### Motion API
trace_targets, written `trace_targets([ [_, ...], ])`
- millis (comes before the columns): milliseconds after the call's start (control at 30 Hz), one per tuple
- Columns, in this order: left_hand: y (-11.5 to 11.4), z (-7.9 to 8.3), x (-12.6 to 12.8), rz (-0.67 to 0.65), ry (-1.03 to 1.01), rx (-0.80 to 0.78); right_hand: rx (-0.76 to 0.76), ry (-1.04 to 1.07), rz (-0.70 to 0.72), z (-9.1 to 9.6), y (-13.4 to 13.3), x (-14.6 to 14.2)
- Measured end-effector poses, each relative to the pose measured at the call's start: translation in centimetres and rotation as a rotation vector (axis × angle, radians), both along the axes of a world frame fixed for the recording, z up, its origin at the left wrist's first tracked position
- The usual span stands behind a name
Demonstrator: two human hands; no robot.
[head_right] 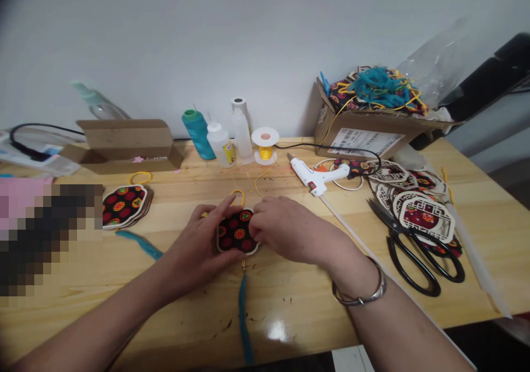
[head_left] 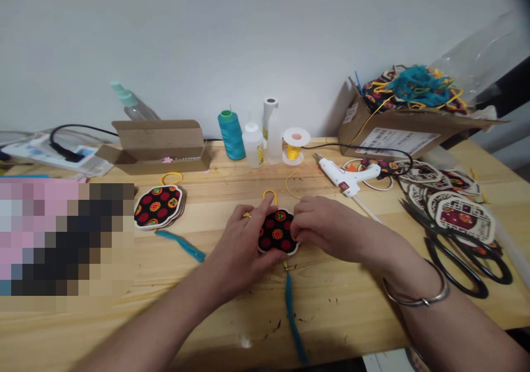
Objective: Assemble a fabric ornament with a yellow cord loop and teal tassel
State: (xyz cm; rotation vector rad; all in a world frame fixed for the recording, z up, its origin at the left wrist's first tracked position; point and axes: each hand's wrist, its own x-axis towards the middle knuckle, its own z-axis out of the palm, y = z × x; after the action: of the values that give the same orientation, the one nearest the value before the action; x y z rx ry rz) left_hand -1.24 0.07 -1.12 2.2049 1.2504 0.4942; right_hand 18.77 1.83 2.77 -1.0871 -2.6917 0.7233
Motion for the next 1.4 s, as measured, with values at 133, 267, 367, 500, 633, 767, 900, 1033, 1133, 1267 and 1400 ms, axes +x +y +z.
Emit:
trace_targets([
  [133,0.0,-0.1,0.0,-0.008,0.0,0.012,0.119,-0.073,0.039,-0.8,0.1,-0.1],
  [267,0.1,0.0,-0.1,-0.014,0.013,0.011,0.2,-0.104,0.107,-0.9,-0.1,-0.4],
  [367,0.1,0.0,-0.1,-0.013,0.014,0.007,0.237,-0.114,0.133,-0.9,-0.4,-0.8],
  [500,0.1,0.0,0.0,-0.017,0.005,0.01,0.29,-0.157,0.135,-0.5,-0.8,-1.3],
  [633,0.0,0.0,-0.1,-0.027,0.002,0.005,0.351,-0.232,0.168,-0.1,-1.1,-2.1],
  [767,0.0,0.0,-0.2,-0.026,0.007,0.003,0.406,-0.276,0.238,-0.2,-1.1,-2.7],
  [900,0.0,0.1,-0.3,-0.038,-0.007,0.01,0.481,-0.291,0.297,-0.6,-1.1,-2.7],
  [1033,0.0,0.0,-0.2,-0.043,-0.009,0.021,0.551,-0.312,0.325,-1.0,-1.4,-2.4],
  [1133,-0.1,0.0,-0.1,-0.033,-0.013,0.025,0.549,-0.327,0.307,-1.5,-1.4,-2.2],
  [1267,-0.1,0.2,0.0,-0.021,-0.005,0.002,0.495,-0.271,0.197,-2.3,-0.6,-1.7],
  [1400,-0.2,0.4,0.0,0.001,0.021,-0.013,0.323,0.101,-0.184,-1.6,0.4,-0.5],
])
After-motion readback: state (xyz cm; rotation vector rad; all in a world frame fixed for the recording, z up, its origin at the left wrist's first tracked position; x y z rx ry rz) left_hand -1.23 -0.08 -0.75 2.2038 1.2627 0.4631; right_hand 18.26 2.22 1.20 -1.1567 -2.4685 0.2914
